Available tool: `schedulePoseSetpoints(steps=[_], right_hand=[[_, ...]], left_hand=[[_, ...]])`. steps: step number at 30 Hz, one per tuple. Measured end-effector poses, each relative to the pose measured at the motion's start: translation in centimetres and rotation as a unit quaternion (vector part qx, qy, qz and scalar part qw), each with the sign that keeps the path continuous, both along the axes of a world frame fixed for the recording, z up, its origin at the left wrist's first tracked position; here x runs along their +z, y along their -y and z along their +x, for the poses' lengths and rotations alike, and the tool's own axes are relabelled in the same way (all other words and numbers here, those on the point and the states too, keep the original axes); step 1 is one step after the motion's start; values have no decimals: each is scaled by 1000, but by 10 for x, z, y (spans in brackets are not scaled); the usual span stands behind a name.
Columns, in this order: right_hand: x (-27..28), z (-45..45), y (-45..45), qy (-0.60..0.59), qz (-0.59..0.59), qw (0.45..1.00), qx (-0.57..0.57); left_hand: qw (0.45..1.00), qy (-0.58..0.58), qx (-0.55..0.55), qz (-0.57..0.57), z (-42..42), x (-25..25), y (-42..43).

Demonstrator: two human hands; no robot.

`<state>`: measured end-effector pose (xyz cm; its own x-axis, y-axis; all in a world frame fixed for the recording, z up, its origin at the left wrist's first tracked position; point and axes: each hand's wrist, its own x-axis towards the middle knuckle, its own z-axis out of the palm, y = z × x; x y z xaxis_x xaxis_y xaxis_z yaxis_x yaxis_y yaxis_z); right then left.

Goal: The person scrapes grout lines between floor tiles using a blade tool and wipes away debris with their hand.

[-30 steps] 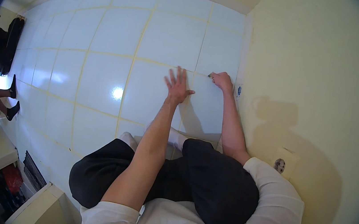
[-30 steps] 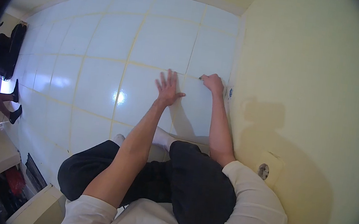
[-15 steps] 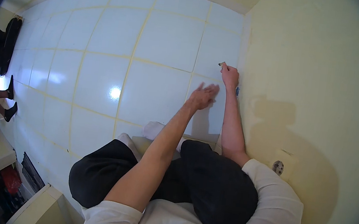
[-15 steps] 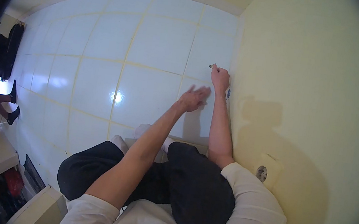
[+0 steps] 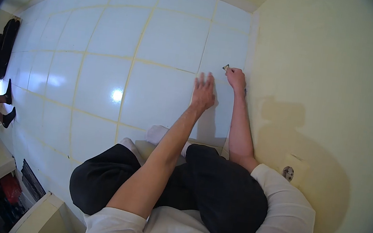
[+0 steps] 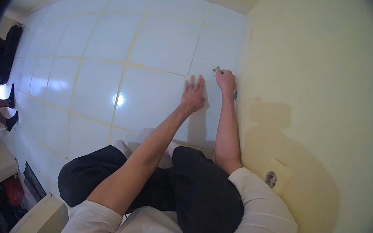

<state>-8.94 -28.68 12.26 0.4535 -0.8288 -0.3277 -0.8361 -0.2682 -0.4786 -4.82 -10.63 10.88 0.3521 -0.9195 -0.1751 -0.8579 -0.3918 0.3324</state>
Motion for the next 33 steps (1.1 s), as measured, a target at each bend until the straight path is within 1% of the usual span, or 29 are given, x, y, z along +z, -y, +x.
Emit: schedulePoseSetpoints(steps=[1,2,4,5,6,7,8,9,10,12,14,15,16,17,18,21,22,23,24,25,26,27,28,29,30,31,33], right_hand=[[-3,-3,3,-15,4,1000,3],[3,-2,2,-28,9,1000,7],[6,2,1,-36,11,999,16],[4,2,2,-33,9,999,19],[3,1,4,-31,6,999,22],[1,0,6,-29,7,999,25],[2,-1,6,-28,9,999,29],[3,-1,5,-26,12,999,32],[5,-2,3,-32,7,999,35],[6,1,3,-42,-3,998,43],[7,2,0,-41,-4,998,38],[8,1,-1,-41,-6,999,35],[9,1,-1,-39,-6,999,36],[7,1,-1,-37,-6,999,37],[4,1,0,-36,-7,999,38],[-1,1,1,-30,-18,999,34],[-1,-1,-1,-34,-14,999,38],[2,0,0,-35,-11,998,43],[4,1,-2,-35,-8,998,45],[5,1,-4,-32,-10,998,44],[4,2,-3,-29,-13,999,42],[1,0,-1,-28,-16,999,40],[1,-3,-2,-28,-18,999,36],[2,-3,-2,-27,-20,999,33],[4,0,-3,-23,-22,999,33],[6,1,-5,-26,-16,999,32],[10,1,-5,-30,-7,999,29]], left_hand=[[999,-22,-36,2,0,4,-3],[993,-73,-98,6,1,-3,0],[961,-169,-220,12,5,-23,10],[968,-189,-164,-1,3,-18,8],[990,-124,-64,9,0,-13,7],[997,-59,36,19,-5,-9,5],[990,6,136,29,-10,-4,3],[980,-4,194,38,-13,1,-1],[992,-3,116,42,-11,4,-4],[998,1,-39,50,-3,-4,-11],[974,-76,-213,-8,5,-12,-11],[947,-114,-298,-38,7,-18,-9],[983,-73,-165,-43,3,-23,-6],[998,-31,-29,-47,-3,-18,-2],[993,11,107,-51,-7,-14,0],[994,3,107,-25,-4,-9,-3],[991,-118,-9,65,4,-7,7],[953,-233,-123,151,22,-1,28],[933,-337,-93,85,21,2,22],[896,-438,-71,21,21,5,16],[958,-278,18,-62,7,-1,13],[978,-108,105,-144,-10,-13,15],[956,64,187,-217,-25,-25,15],[978,-30,95,-183,-24,-26,16],[981,-138,12,-137,-21,-15,16],[958,-256,-132,-10,-7,-4,25],[915,-351,-200,17,-7,-11,25]])
